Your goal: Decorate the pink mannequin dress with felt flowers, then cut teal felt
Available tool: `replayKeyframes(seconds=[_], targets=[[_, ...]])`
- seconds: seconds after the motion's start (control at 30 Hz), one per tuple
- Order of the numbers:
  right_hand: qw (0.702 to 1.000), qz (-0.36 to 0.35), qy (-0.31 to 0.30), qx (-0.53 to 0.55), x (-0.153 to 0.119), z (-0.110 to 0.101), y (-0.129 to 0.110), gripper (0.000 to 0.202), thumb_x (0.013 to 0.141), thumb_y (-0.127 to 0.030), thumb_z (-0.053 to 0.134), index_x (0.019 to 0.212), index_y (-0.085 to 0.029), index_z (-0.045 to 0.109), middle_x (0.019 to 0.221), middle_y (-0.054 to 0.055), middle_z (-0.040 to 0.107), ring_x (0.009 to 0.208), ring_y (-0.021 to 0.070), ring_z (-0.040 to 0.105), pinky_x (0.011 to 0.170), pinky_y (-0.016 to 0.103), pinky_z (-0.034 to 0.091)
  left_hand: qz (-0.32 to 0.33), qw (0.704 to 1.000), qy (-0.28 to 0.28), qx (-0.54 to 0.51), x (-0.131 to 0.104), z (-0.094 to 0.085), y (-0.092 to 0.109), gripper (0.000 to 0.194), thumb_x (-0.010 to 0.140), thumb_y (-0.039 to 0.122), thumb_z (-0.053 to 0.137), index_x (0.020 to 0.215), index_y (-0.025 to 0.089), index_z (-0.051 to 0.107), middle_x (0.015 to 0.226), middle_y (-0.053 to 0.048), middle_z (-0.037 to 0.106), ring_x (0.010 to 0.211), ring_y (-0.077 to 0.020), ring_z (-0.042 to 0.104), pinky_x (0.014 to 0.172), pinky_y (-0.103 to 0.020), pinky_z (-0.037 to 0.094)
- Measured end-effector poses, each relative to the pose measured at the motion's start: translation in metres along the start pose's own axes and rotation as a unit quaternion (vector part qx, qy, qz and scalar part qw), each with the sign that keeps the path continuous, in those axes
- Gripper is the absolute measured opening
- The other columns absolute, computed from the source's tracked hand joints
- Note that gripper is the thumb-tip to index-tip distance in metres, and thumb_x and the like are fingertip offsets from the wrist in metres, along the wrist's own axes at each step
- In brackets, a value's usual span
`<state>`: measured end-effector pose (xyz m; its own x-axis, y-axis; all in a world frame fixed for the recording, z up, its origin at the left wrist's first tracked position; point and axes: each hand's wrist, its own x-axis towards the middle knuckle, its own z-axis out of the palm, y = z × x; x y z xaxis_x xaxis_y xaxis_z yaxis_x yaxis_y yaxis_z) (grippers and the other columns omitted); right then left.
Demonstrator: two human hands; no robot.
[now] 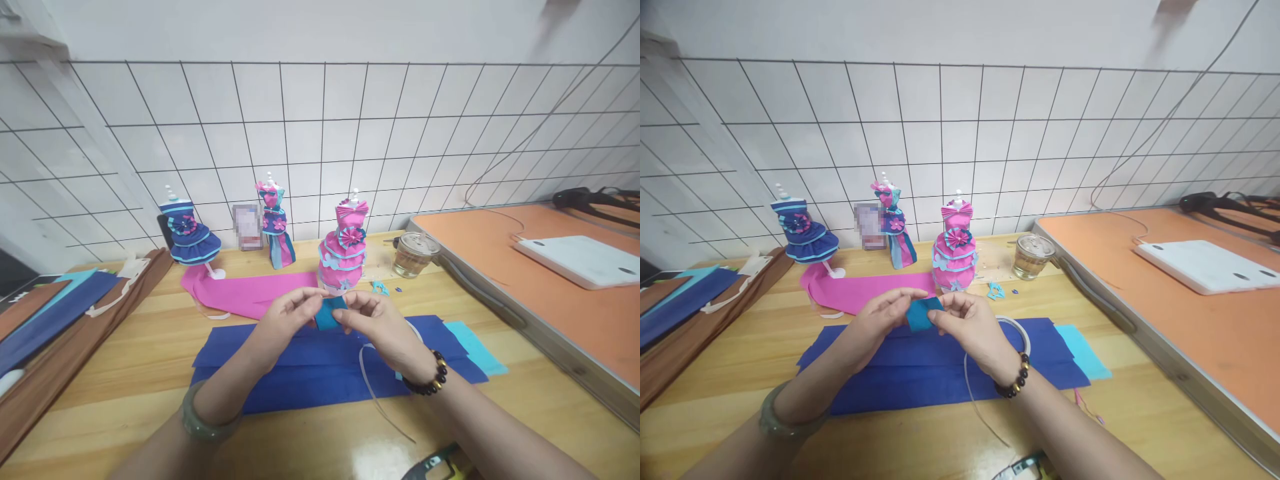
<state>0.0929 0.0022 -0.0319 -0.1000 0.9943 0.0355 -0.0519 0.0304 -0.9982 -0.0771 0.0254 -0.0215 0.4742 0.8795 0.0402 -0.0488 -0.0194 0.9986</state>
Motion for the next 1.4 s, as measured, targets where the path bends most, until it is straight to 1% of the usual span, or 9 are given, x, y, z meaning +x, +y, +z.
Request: replayKeyframes(seconds=[0.13, 0.33, 0.53, 0.67, 0.77, 0.87, 1.13, 1.27, 1.4], targets=[[1.0, 0.004, -0.013, -0.026, 0.0, 0.001, 0.004, 0.019, 0.065, -0.029, 0.07, 0.072, -0.017, 0.057, 0.057, -0.005, 0.053, 0.051, 0.0082, 0.047, 0.052, 0.023, 0.038, 0.012, 1.0, -0.01, 0.022, 0.0, 0.0, -0.005, 0.036, 0.068, 0.024, 0.069, 0.102, 0.018, 0.059, 0.107, -0.007, 0.063, 0.101, -0.0195, 0.056, 0.083, -0.029, 0.044], [0.999, -0.003, -0.049, -0.018, 0.001, -0.001, 0.002, 0.017, 0.071, -0.031, 0.067, 0.076, -0.017, 0.058, 0.066, -0.003, 0.056, 0.059, 0.0097, 0.05, 0.058, 0.023, 0.04, -0.006, 1.0, -0.018, 0.017, 0.003, 0.0, -0.01, 0.033, 0.069, 0.018, 0.067, 0.1, 0.016, 0.059, 0.099, -0.007, 0.066, 0.091, -0.0179, 0.06, 0.079, -0.031, 0.047], [0.994, -0.057, -0.038, -0.08, 0.001, 0.0, 0.006, 0.021, 0.077, -0.037, 0.061, 0.077, -0.016, 0.061, 0.071, 0.001, 0.059, 0.065, 0.0128, 0.052, 0.064, 0.027, 0.042, -0.023, 0.999, -0.004, 0.035, 0.002, 0.006, -0.011, 0.041, 0.067, 0.02, 0.068, 0.106, 0.016, 0.057, 0.097, -0.007, 0.065, 0.088, -0.0173, 0.059, 0.074, -0.028, 0.047], [0.99, -0.076, -0.026, -0.113, 0.0, 0.001, 0.008, 0.022, 0.078, -0.038, 0.059, 0.078, -0.016, 0.063, 0.073, 0.002, 0.062, 0.066, 0.0143, 0.053, 0.063, 0.028, 0.042, -0.035, 0.997, 0.001, 0.062, 0.001, 0.006, -0.011, 0.044, 0.066, 0.019, 0.068, 0.109, 0.015, 0.056, 0.089, -0.005, 0.064, 0.081, -0.0156, 0.059, 0.069, -0.026, 0.046], [0.981, -0.096, -0.027, -0.164, -0.001, 0.001, 0.007, 0.021, 0.079, -0.037, 0.058, 0.079, -0.017, 0.065, 0.076, 0.003, 0.064, 0.066, 0.0147, 0.053, 0.059, 0.027, 0.04, -0.037, 0.996, -0.014, 0.083, 0.002, 0.005, -0.013, 0.047, 0.066, 0.018, 0.067, 0.112, 0.015, 0.054, 0.091, -0.006, 0.064, 0.081, -0.016, 0.058, 0.066, -0.026, 0.044], [0.973, -0.107, -0.029, -0.201, -0.002, 0.001, 0.005, 0.02, 0.08, -0.035, 0.057, 0.079, -0.017, 0.065, 0.079, 0.004, 0.065, 0.066, 0.0142, 0.053, 0.058, 0.025, 0.039, -0.037, 0.995, -0.04, 0.079, 0.002, 0.005, -0.014, 0.046, 0.068, 0.018, 0.066, 0.112, 0.015, 0.055, 0.097, -0.008, 0.064, 0.085, -0.0179, 0.059, 0.067, -0.026, 0.044], [0.953, -0.155, -0.042, -0.255, -0.004, 0.001, 0.004, 0.022, 0.086, -0.032, 0.05, 0.082, -0.018, 0.065, 0.077, 0.004, 0.066, 0.07, 0.016, 0.056, 0.063, 0.027, 0.041, -0.034, 0.997, -0.054, 0.042, 0.001, 0.007, -0.014, 0.05, 0.068, 0.016, 0.066, 0.116, 0.017, 0.053, 0.107, -0.01, 0.064, 0.1, -0.0212, 0.057, 0.074, -0.027, 0.045], [0.943, -0.182, -0.045, -0.276, -0.005, 0.002, 0.004, 0.02, 0.086, -0.029, 0.049, 0.083, -0.019, 0.066, 0.08, 0.005, 0.066, 0.071, 0.0167, 0.056, 0.064, 0.028, 0.042, -0.038, 0.996, -0.076, 0.028, 0.001, 0.007, -0.015, 0.051, 0.068, 0.015, 0.066, 0.117, 0.016, 0.053, 0.104, -0.009, 0.065, 0.099, -0.0211, 0.058, 0.075, -0.028, 0.046], [0.942, -0.178, -0.041, -0.282, -0.006, 0.002, 0.004, 0.02, 0.086, -0.03, 0.05, 0.085, -0.019, 0.066, 0.079, 0.005, 0.066, 0.07, 0.0168, 0.056, 0.063, 0.028, 0.042, -0.037, 0.996, -0.077, 0.035, 0.001, 0.008, -0.014, 0.049, 0.068, 0.015, 0.065, 0.116, 0.016, 0.053, 0.098, -0.009, 0.067, 0.096, -0.0206, 0.059, 0.073, -0.027, 0.046]])
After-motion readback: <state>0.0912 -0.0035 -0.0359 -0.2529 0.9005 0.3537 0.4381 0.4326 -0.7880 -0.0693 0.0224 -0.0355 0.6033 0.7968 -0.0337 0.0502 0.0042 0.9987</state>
